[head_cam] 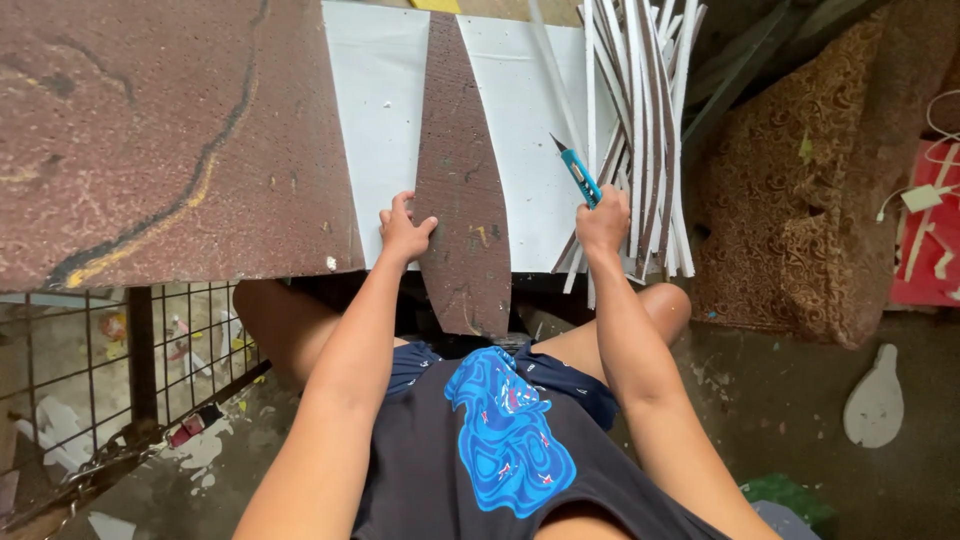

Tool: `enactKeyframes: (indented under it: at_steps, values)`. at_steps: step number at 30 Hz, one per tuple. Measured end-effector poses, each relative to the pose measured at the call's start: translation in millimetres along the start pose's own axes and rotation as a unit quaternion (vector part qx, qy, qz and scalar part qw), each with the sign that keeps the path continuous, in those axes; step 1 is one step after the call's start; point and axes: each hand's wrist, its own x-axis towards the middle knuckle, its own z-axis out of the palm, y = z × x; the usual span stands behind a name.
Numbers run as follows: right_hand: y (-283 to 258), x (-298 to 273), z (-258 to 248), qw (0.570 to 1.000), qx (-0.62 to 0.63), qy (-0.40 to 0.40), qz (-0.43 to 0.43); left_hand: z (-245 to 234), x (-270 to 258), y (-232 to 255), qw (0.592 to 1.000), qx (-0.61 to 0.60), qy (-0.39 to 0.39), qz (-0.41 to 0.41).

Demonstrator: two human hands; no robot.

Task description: A person uses a utility knife to cut and shape a piece of brown material on a flat surface while sitting on the floor.

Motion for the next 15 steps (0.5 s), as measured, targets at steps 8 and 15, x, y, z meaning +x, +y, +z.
enactKeyframes:
  at_steps: [8, 15]
  values:
    - [0, -24, -8, 1.0, 0.009, 0.021, 0.017, -1, 0, 0, 1.0, 0.005, -0.003, 0.001]
    - [-12, -44, -14, 0.998, 0.006, 0.069, 0.013, -1, 0, 0, 1.0, 0.006, -0.009, 0.006]
